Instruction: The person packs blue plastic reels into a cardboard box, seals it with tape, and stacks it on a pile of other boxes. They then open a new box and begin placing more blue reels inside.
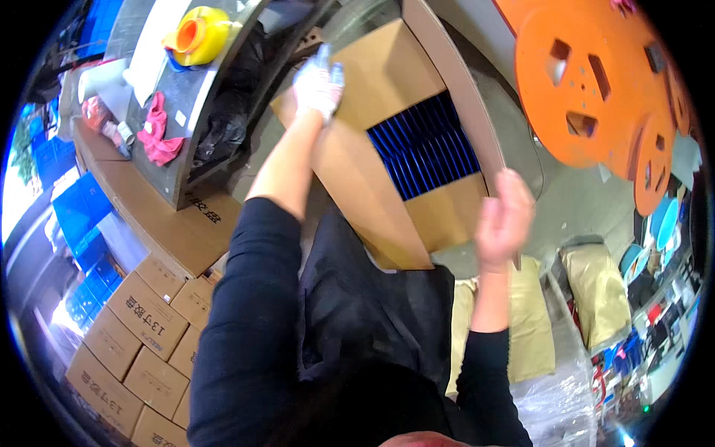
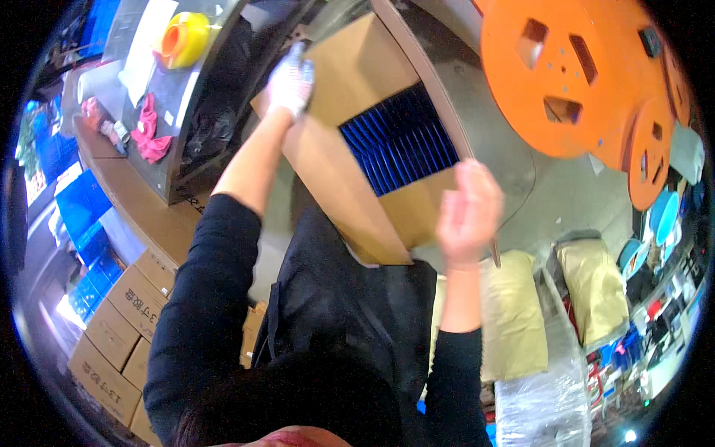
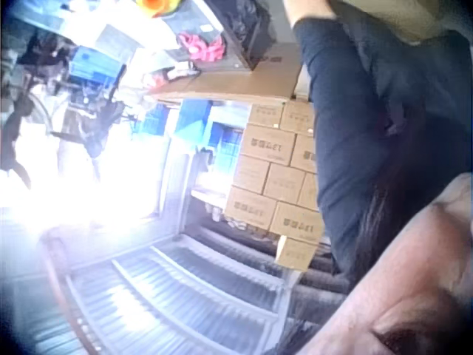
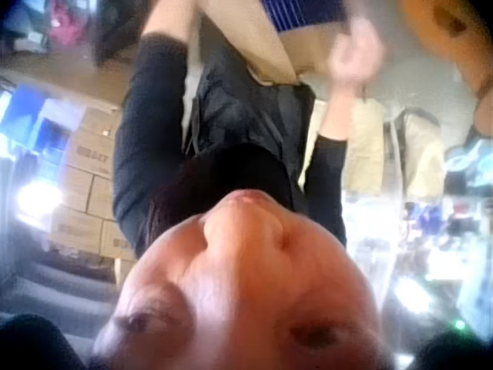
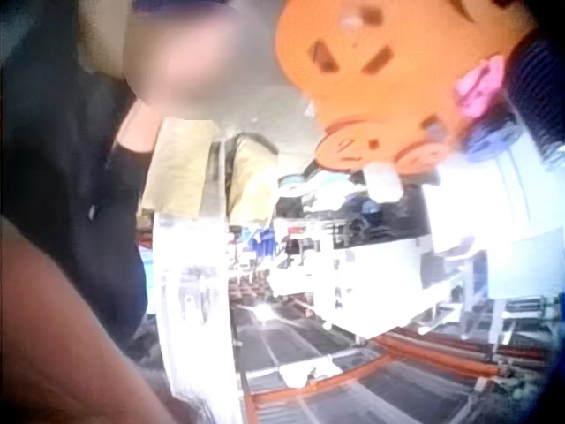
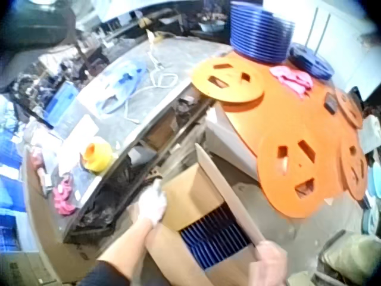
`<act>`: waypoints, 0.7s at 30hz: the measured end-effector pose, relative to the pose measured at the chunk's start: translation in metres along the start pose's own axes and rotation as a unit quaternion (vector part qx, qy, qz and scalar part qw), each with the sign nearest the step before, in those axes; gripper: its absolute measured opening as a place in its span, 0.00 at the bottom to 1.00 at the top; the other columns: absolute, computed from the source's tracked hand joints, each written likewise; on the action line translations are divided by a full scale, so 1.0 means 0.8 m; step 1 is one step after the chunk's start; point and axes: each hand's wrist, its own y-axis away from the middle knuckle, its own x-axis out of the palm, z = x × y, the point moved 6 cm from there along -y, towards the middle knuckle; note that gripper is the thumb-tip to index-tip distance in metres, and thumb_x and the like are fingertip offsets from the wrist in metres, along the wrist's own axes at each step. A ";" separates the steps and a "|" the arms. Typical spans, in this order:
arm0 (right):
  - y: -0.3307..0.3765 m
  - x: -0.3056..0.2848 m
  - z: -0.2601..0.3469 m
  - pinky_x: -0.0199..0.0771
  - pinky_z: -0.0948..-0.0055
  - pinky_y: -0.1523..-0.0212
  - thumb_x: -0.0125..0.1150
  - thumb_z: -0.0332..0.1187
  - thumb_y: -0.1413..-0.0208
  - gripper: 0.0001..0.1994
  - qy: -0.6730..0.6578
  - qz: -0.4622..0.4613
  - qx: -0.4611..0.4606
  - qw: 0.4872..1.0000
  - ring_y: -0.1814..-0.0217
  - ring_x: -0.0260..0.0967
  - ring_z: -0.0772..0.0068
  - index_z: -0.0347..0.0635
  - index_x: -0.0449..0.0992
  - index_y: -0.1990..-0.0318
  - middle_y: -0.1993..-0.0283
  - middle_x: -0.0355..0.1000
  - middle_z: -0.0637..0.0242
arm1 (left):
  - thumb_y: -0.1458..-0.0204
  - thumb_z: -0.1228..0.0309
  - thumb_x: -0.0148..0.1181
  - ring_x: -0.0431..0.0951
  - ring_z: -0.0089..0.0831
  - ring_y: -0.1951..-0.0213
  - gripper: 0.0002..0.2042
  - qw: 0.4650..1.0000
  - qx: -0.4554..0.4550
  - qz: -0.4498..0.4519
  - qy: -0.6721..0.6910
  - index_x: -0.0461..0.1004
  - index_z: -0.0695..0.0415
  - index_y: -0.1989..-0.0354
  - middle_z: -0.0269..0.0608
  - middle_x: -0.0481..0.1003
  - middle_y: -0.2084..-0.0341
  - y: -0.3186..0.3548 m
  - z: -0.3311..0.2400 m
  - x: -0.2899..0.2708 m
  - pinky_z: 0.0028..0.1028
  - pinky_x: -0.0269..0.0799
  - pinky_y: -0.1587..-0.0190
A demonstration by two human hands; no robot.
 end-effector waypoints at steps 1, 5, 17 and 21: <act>-0.010 -0.017 -0.016 0.67 0.60 0.43 0.57 0.24 0.47 0.16 0.059 -0.035 0.010 0.998 0.45 0.68 0.53 0.36 0.75 0.50 0.47 0.72 0.54 | 0.42 0.55 0.45 0.75 0.44 0.51 0.24 0.994 -0.013 0.071 -0.083 0.64 0.51 0.39 0.53 0.74 0.52 -0.009 0.005 0.023 0.40 0.67 0.46; -0.012 0.053 -0.084 0.63 0.63 0.40 0.50 0.34 0.39 0.20 0.020 0.163 0.226 0.960 0.38 0.63 0.49 0.35 0.67 0.41 0.41 0.68 0.50 | 0.40 0.52 0.40 0.73 0.47 0.48 0.24 0.993 0.002 0.114 -0.003 0.65 0.48 0.38 0.50 0.73 0.49 -0.031 0.021 0.061 0.41 0.64 0.42; 0.131 0.265 -0.035 0.19 0.48 0.28 0.50 0.48 0.42 0.38 0.063 0.261 0.261 0.927 0.22 0.21 0.50 0.47 0.43 0.28 0.24 0.30 0.53 | 0.40 0.44 0.41 0.68 0.38 0.40 0.29 0.891 0.060 0.291 0.343 0.63 0.47 0.36 0.42 0.69 0.41 -0.068 0.016 0.065 0.31 0.61 0.40; 0.122 0.253 -0.013 0.29 0.48 0.28 0.55 0.45 0.43 0.35 0.069 0.278 0.259 0.922 0.22 0.28 0.51 0.47 0.50 0.30 0.25 0.36 0.54 | 0.37 0.57 0.44 0.71 0.39 0.44 0.20 0.905 0.108 0.242 0.333 0.67 0.49 0.40 0.42 0.69 0.42 -0.047 0.029 0.056 0.30 0.64 0.41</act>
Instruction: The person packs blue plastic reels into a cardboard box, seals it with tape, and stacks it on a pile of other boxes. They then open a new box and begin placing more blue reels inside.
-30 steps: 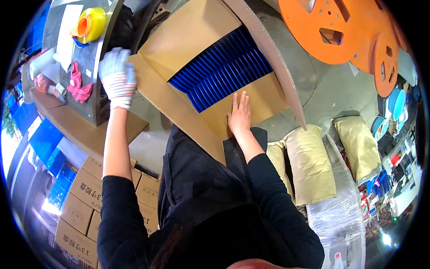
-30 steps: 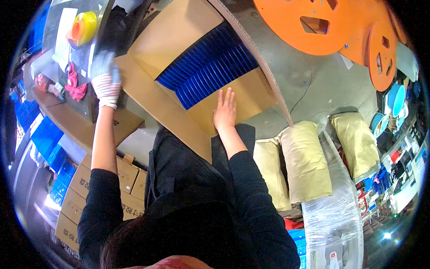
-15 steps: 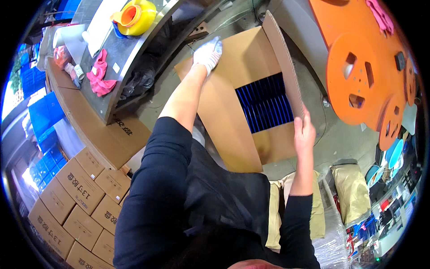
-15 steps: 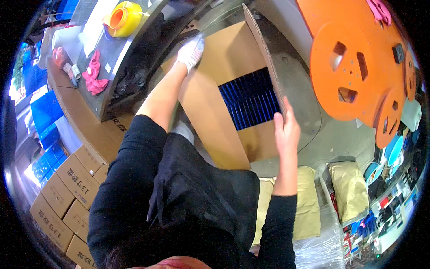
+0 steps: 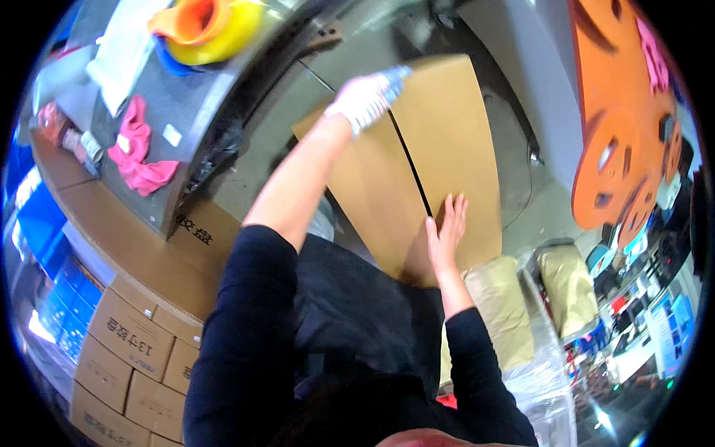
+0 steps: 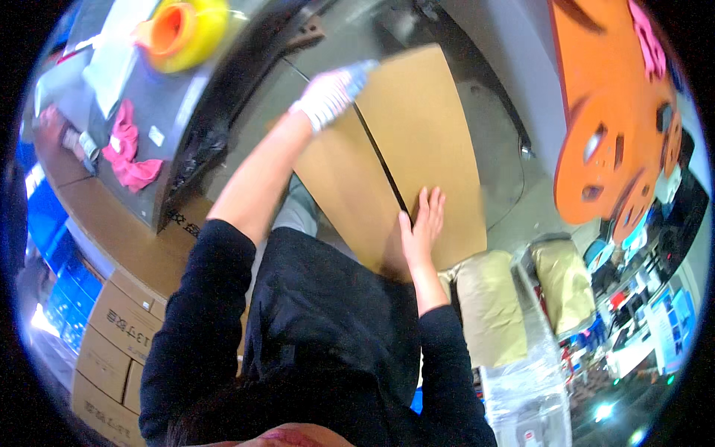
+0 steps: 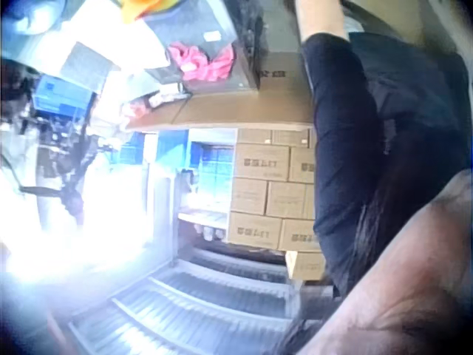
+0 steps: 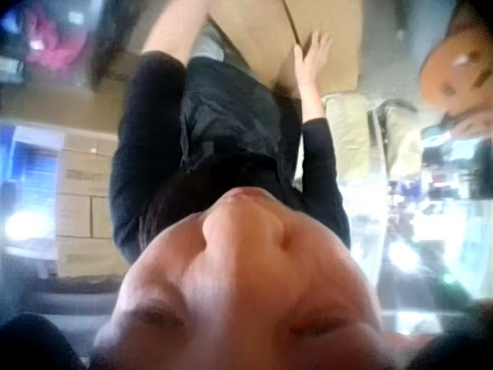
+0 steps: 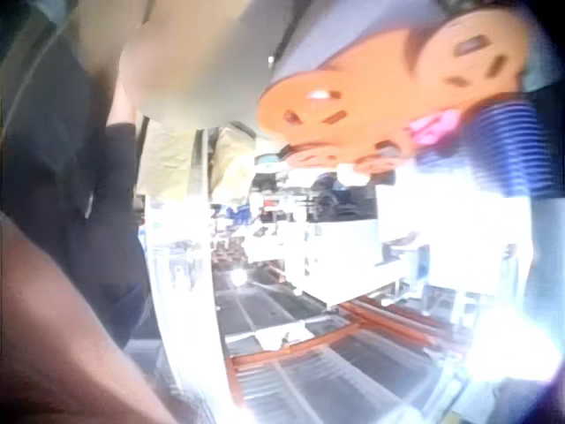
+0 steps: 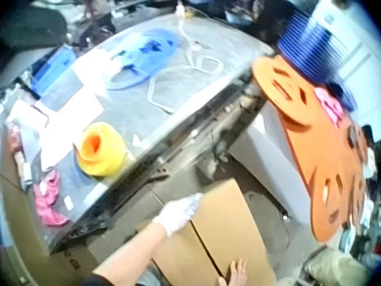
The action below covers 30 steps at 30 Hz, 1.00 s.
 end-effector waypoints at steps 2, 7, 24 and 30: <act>0.005 -0.007 0.013 0.33 0.47 0.29 0.58 0.41 0.45 0.34 0.005 0.009 0.003 1.000 0.23 0.32 0.48 0.45 0.54 0.32 0.25 0.39 0.53 | 0.37 0.64 0.46 0.71 0.40 0.44 0.18 0.999 0.009 -0.029 -0.024 0.68 0.49 0.40 0.43 0.70 0.43 0.020 0.004 -0.003 0.29 0.64 0.41; -0.055 -0.043 0.070 0.49 0.52 0.32 0.59 0.37 0.45 0.28 0.026 0.033 -0.042 0.998 0.31 0.51 0.48 0.42 0.62 0.37 0.33 0.56 0.51 | 0.41 0.64 0.49 0.71 0.44 0.45 0.18 0.994 -0.014 -0.054 -0.099 0.68 0.49 0.42 0.44 0.70 0.44 0.030 0.002 -0.007 0.37 0.66 0.41; -0.233 -0.050 0.545 0.68 0.60 0.49 0.66 0.49 0.57 0.29 0.013 0.036 -0.467 0.883 0.56 0.73 0.57 0.33 0.72 0.55 0.62 0.76 0.53 | 0.36 0.61 0.34 0.62 0.38 0.38 0.20 0.920 0.034 -0.116 -0.374 0.65 0.52 0.40 0.43 0.65 0.39 -0.008 0.056 0.072 0.38 0.53 0.34; -0.122 -0.129 0.236 0.62 0.59 0.37 0.54 0.56 0.46 0.40 -0.630 0.050 0.102 0.768 0.37 0.63 0.55 0.31 0.55 0.35 0.38 0.63 0.50 | 0.40 0.59 0.45 0.70 0.45 0.45 0.21 0.982 -0.073 -0.078 -0.154 0.64 0.53 0.41 0.49 0.71 0.47 0.022 0.008 -0.003 0.43 0.65 0.43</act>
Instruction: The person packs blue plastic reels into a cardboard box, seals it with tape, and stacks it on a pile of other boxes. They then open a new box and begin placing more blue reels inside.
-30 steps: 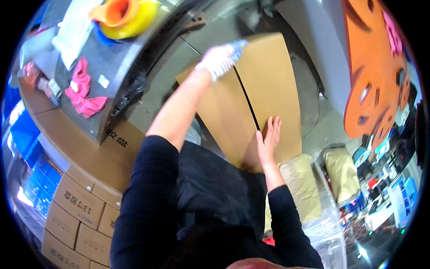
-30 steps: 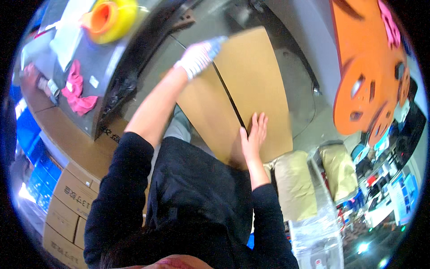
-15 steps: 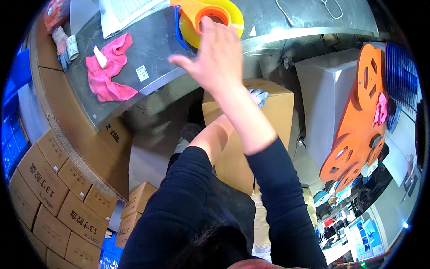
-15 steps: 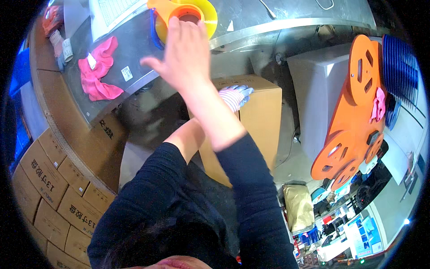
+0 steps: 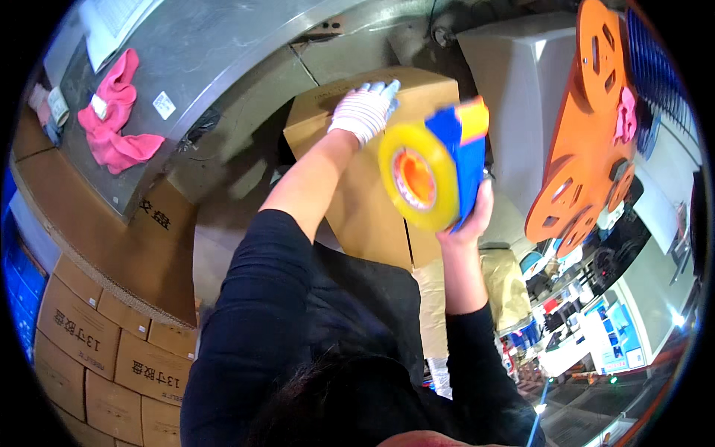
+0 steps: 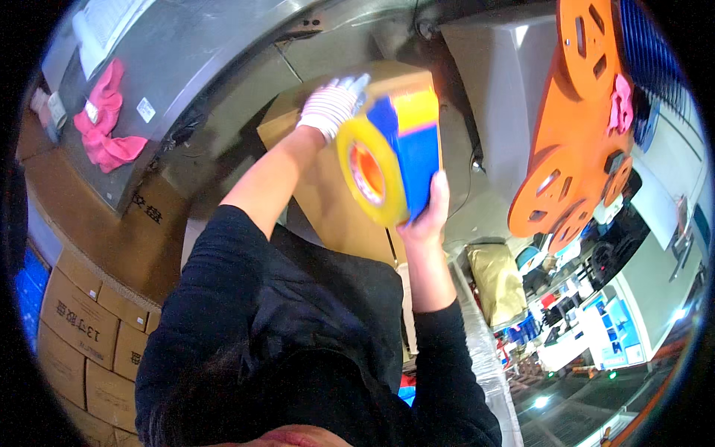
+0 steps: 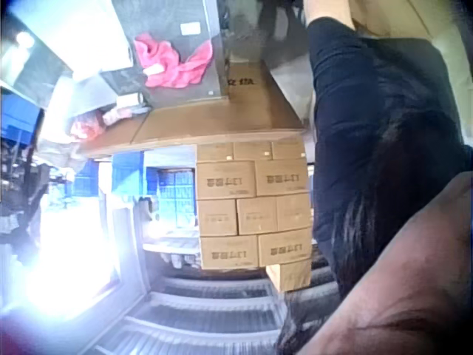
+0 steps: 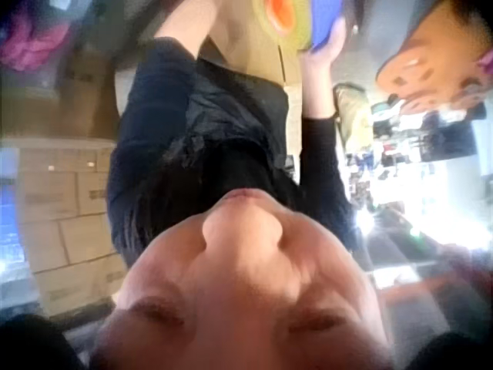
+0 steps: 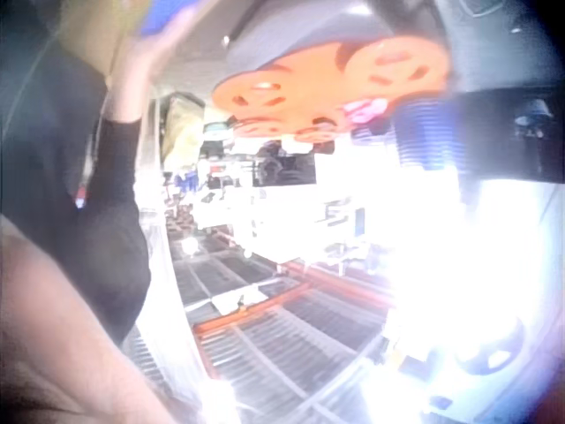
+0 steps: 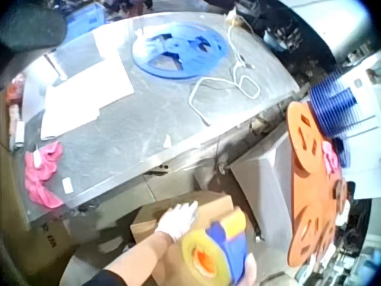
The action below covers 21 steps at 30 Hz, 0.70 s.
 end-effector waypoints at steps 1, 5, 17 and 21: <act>0.022 -0.030 -0.014 0.62 0.59 0.37 0.52 0.58 0.45 0.41 0.017 0.022 -0.011 1.000 0.37 0.63 0.54 0.31 0.55 0.35 0.37 0.62 0.50 | 0.40 0.58 0.45 0.71 0.44 0.47 0.21 1.000 0.006 0.015 -0.017 0.63 0.51 0.40 0.49 0.71 0.48 0.000 -0.002 -0.005 0.42 0.67 0.45; 0.027 -0.114 -0.092 0.69 0.70 0.53 0.56 0.57 0.46 0.34 0.259 0.025 -0.105 0.960 0.55 0.69 0.69 0.29 0.71 0.50 0.56 0.72 0.59 | 0.40 0.59 0.46 0.73 0.45 0.52 0.19 0.997 0.019 -0.015 -0.076 0.67 0.51 0.43 0.46 0.74 0.54 0.000 -0.006 -0.007 0.44 0.69 0.49; 0.004 -0.153 -0.141 0.67 0.74 0.67 0.62 0.67 0.57 0.37 0.314 0.028 -0.128 0.940 0.69 0.65 0.75 0.33 0.72 0.65 0.72 0.67 0.65 | 0.42 0.58 0.54 0.75 0.38 0.58 0.15 0.925 -0.151 0.111 0.330 0.78 0.56 0.59 0.40 0.78 0.63 0.067 -0.008 -0.029 0.36 0.69 0.53; 0.000 -0.148 -0.132 0.69 0.71 0.62 0.64 0.70 0.62 0.42 0.319 0.079 -0.078 0.941 0.63 0.68 0.70 0.31 0.73 0.60 0.66 0.70 0.62 | 0.43 0.60 0.56 0.75 0.27 0.63 0.15 0.784 -0.158 0.324 0.506 0.78 0.60 0.59 0.38 0.78 0.64 0.083 -0.039 -0.018 0.29 0.71 0.57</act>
